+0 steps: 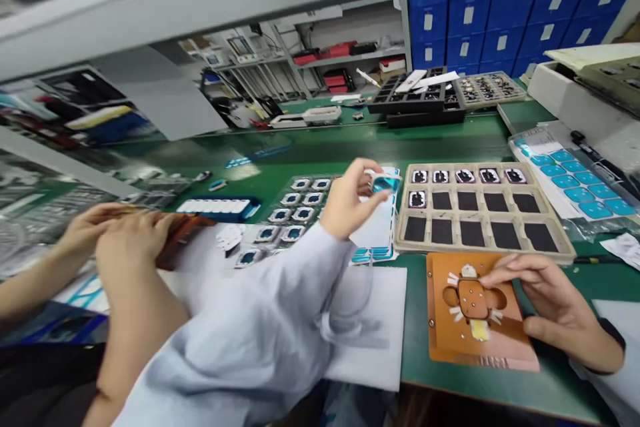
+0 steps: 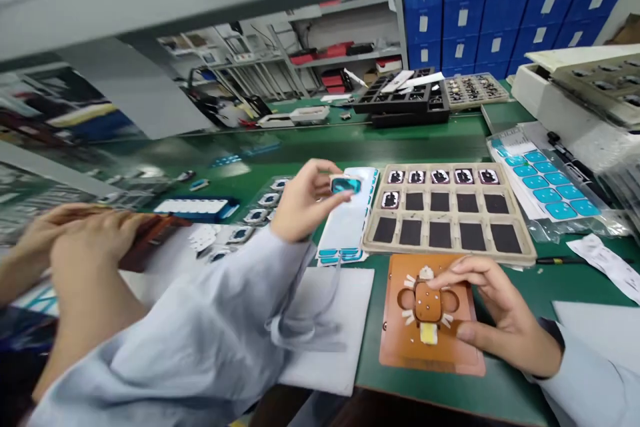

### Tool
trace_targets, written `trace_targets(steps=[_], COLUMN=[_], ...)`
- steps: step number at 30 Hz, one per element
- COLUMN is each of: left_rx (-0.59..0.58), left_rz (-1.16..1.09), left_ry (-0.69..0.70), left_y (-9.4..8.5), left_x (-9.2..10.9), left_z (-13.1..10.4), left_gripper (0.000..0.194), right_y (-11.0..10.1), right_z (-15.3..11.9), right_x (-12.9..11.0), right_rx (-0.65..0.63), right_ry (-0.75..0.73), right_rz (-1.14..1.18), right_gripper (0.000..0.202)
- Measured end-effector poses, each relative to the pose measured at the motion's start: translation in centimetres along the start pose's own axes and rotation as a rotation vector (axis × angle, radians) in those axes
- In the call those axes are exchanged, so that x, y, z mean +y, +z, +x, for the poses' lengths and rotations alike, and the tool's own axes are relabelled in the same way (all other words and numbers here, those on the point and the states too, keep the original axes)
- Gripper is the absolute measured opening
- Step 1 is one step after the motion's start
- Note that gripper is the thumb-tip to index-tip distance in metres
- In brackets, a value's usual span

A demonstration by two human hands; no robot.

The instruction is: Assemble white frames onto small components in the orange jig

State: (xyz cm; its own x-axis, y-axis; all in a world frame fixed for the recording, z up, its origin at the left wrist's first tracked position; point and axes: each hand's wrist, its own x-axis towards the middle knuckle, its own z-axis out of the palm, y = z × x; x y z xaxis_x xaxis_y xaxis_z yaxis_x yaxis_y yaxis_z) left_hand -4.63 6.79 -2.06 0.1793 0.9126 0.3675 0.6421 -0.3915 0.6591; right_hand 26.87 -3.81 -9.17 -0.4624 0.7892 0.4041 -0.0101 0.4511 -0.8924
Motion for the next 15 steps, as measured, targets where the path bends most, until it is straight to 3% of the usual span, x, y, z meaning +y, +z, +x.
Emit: trace_targets(steps=[2, 5, 7, 10, 15], left_rx=[-0.025, -0.098, -0.145, -0.222, -0.315], left_rz=[0.467, 0.644, 0.717, 0.814, 0.888], left_ry=[-0.153, -0.214, -0.235, -0.293, -0.336], left_y=[-1.3, -1.5, -1.0, -0.4, 0.4], left_x=[-2.5, -5.9, -7.8, -10.3, -13.3], left_z=[4.4, 9.7, 11.8, 13.2, 13.2], left_gripper=[0.031, 0.035, 0.032, 0.032, 0.035], right_y=[-0.1, -0.2, -0.4, -0.8, -1.1], right_z=[0.0, -0.3, -0.7, -1.2, -1.0], right_x=[0.2, 0.9, 1.8, 3.0, 4.0], right_rx=[0.014, 0.027, 0.039, 0.054, 0.035], right_ry=[-0.016, -0.029, -0.020, -0.010, -0.049], right_rz=[-0.028, -0.072, -0.097, -0.138, -0.202], right_gripper=[0.039, 0.037, 0.037, 0.039, 0.040])
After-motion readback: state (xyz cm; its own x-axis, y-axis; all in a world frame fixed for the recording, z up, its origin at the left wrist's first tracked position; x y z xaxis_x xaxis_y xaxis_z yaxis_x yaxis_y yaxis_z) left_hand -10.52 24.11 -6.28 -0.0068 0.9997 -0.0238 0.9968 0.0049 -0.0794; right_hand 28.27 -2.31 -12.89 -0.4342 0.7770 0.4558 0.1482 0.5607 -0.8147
